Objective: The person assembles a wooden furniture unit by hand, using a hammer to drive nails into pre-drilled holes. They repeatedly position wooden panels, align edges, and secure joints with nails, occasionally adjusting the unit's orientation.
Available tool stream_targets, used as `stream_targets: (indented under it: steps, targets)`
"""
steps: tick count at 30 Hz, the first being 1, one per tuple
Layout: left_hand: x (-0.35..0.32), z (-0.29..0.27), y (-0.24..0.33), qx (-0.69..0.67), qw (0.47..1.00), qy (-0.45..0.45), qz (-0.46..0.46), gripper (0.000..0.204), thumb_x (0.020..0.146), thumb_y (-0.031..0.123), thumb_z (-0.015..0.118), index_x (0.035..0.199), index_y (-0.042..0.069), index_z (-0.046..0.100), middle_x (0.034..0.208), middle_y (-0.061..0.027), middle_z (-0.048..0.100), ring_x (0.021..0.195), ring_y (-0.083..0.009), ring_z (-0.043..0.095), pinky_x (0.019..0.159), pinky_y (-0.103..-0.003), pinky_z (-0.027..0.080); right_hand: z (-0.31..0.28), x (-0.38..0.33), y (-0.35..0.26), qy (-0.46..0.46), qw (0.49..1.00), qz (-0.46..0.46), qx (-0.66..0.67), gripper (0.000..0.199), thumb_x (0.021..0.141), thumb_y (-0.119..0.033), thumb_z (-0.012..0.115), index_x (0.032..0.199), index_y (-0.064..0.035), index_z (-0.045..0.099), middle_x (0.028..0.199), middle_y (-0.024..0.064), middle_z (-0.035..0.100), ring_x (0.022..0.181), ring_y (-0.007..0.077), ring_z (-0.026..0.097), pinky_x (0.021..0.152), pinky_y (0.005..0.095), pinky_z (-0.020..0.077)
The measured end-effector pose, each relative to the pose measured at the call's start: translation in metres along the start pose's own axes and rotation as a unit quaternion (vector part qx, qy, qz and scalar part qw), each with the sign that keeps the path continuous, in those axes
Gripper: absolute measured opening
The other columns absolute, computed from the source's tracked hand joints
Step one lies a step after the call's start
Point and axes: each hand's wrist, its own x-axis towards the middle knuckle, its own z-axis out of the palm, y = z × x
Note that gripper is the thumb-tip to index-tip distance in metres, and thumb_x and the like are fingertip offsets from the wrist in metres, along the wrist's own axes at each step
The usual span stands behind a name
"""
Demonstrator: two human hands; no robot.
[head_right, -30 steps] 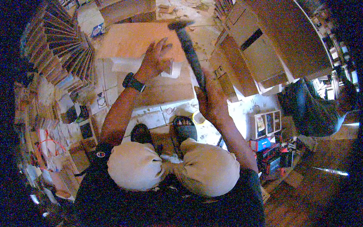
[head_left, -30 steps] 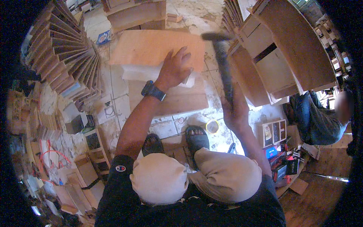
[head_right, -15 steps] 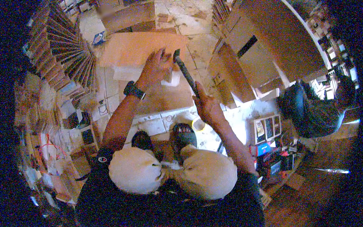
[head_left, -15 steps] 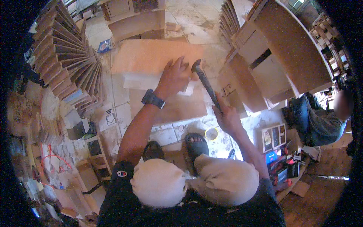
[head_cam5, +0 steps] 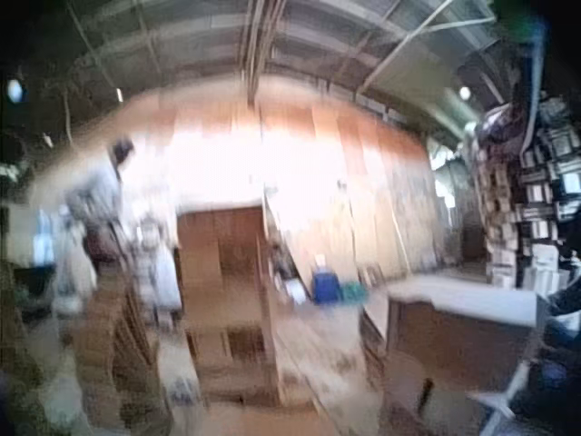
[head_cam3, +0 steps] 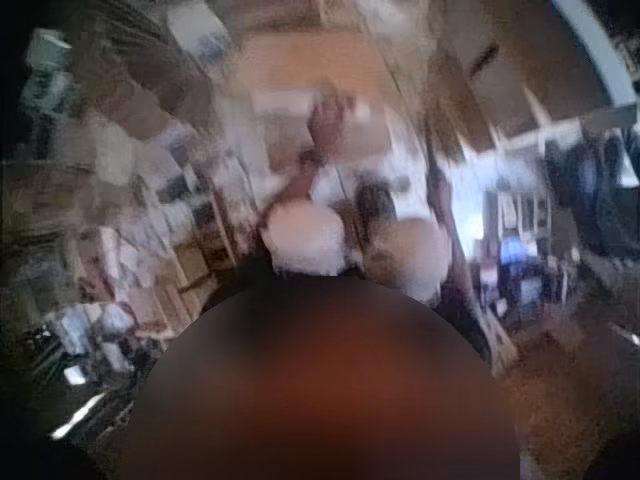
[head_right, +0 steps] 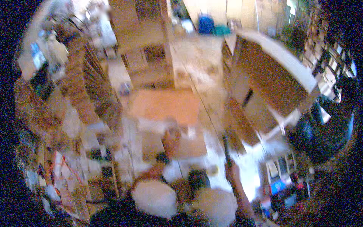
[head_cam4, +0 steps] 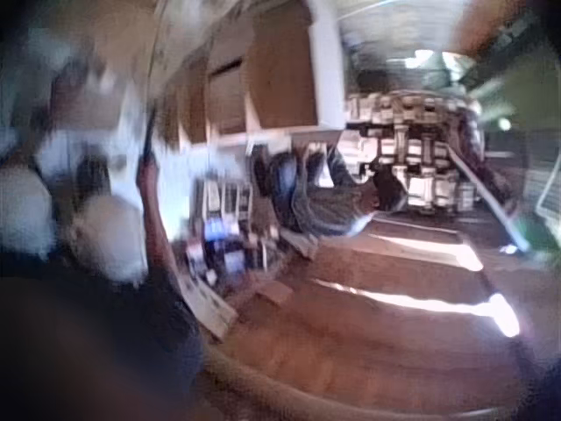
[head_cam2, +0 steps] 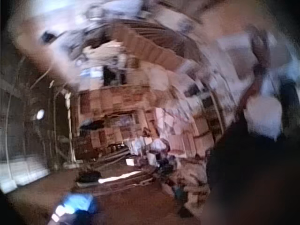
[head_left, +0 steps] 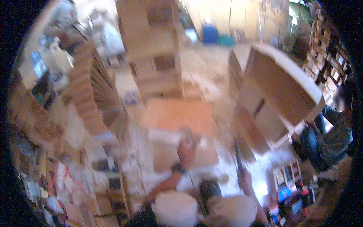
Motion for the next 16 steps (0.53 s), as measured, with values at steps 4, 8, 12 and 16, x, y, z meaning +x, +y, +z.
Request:
stream_targets:
  steps: [4,8,12,16]
  targets:
    - [0.013,0.004,-0.010,-0.386,0.866,-0.168,-0.268,0.036,0.094,0.035,0.057,0.115,0.006,0.058,0.103,-0.0059,0.063,0.095,-0.0216,0.061,0.075,-0.039,0.053,0.007,-0.039,0.109,0.062,0.985,-0.054,-0.150,0.027,0.083,-0.027,0.067,0.101,-0.0071,0.060,0.064,0.0170,0.062,0.054,0.0292,0.063,0.050,0.0409,0.0496]
    - [0.049,0.018,-0.011,-0.449,0.821,-0.163,-0.314,0.037,0.088,0.042,0.063,0.093,0.005,0.058,0.083,-0.0037,0.056,0.072,-0.0146,0.057,0.061,-0.031,0.050,0.010,-0.059,0.170,-0.010,0.994,0.040,0.101,0.037,0.087,-0.032,0.065,0.115,-0.0089,0.059,0.074,0.0113,0.068,0.058,0.0246,0.063,0.053,0.0373,0.0499]
    - [0.067,0.023,-0.022,-0.380,0.866,-0.160,-0.282,0.034,0.089,0.039,0.062,0.088,0.006,0.056,0.079,-0.0036,0.054,0.065,-0.0164,0.056,0.058,-0.032,0.050,0.012,-0.073,0.171,-0.016,0.991,0.022,0.129,0.038,0.090,-0.033,0.061,0.117,-0.0082,0.060,0.078,0.0132,0.068,0.061,0.0234,0.062,0.053,0.0374,0.0476]
    - [0.073,0.010,-0.039,-0.265,0.955,-0.128,-0.037,0.039,0.088,0.040,0.064,0.091,0.002,0.053,0.076,-0.0055,0.055,0.065,-0.0205,0.057,0.057,-0.038,0.050,-0.012,-0.074,0.125,-0.107,0.990,0.087,0.012,0.050,0.087,-0.046,0.058,0.118,-0.0078,0.060,0.082,0.0144,0.069,0.067,0.0281,0.065,0.062,0.0447,0.0509]
